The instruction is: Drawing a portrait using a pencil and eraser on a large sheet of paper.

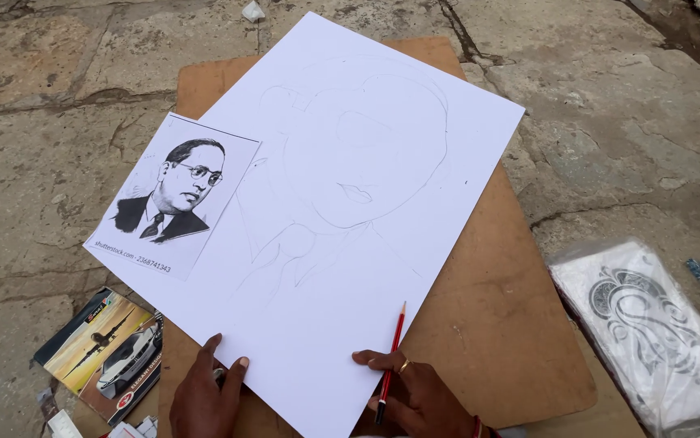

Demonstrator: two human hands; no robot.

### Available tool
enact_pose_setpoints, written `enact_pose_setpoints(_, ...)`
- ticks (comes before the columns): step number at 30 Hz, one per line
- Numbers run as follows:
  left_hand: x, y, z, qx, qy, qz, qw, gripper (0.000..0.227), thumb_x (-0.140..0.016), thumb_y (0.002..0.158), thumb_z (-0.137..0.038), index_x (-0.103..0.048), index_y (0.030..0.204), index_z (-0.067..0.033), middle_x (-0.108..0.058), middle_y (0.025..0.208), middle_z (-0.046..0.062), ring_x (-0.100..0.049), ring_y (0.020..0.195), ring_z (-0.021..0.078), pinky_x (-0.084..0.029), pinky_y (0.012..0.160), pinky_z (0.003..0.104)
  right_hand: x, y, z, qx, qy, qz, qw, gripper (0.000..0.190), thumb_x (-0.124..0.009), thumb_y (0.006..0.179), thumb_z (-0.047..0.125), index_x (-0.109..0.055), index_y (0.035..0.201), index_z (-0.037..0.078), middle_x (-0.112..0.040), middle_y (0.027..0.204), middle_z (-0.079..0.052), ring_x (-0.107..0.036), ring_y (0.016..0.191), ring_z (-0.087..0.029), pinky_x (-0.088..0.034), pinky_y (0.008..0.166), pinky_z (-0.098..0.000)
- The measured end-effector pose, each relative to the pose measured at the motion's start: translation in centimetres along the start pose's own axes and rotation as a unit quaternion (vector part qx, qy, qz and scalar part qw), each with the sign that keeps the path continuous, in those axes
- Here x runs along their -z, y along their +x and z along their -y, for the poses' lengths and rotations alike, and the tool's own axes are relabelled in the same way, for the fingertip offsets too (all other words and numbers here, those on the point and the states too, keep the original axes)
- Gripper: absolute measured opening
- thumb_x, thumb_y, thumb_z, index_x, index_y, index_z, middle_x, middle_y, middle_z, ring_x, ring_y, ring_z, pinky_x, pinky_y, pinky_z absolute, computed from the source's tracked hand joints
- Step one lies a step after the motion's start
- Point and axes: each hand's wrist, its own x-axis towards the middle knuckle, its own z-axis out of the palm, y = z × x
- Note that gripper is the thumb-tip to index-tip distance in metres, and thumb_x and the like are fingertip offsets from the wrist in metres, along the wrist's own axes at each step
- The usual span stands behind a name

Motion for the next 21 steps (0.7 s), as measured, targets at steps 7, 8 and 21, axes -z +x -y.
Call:
enact_pose_setpoints(7, 0.7, -1.7, 0.5, 0.074, -0.219, -0.017, 0.973, 0.089, -0.076, 0.088, -0.013, -0.027, 0.162, -0.0123, -0.068, 0.087, 0.018, -0.07, 0.087, 0.0236, -0.058, 0.087, 0.038, -1.0, 1.0, 2.5, -0.174, -0.031, 0.134, 0.975, 0.038, -0.076, 0.097, 0.012, -0.069, 0.134, 0.01, -0.077, 0.086, -0.029, -0.066, 0.067, -0.021, -0.052, 0.068, -0.0358)
enact_pose_setpoints(8, 0.7, -1.3, 1.1, 0.073, -0.219, -0.016, 0.973, 0.089, -0.076, 0.088, -0.013, -0.027, 0.162, -0.0123, -0.068, 0.087, 0.018, -0.07, 0.087, 0.0236, -0.058, 0.087, 0.038, -1.2, 1.0, 2.2, -0.175, -0.031, 0.133, 0.975, 0.038, -0.076, 0.097, 0.012, -0.069, 0.134, 0.01, -0.077, 0.086, -0.029, -0.066, 0.067, -0.021, -0.052, 0.068, -0.0358)
enact_pose_setpoints(21, 0.8, 7.8, 19.7, 0.014, -0.29, 0.014, 0.957, 0.079, -0.066, 0.088, 0.005, -0.032, 0.16, 0.0021, -0.064, 0.08, 0.021, -0.065, 0.075, 0.0242, -0.054, 0.07, 0.041, 3.5, 2.7, 1.6, 0.053, -0.077, -0.014, 0.996, 0.043, -0.066, 0.098, 0.037, -0.064, 0.125, 0.003, -0.072, 0.133, -0.013, -0.067, 0.127, -0.032, -0.058, 0.101, -0.0449)
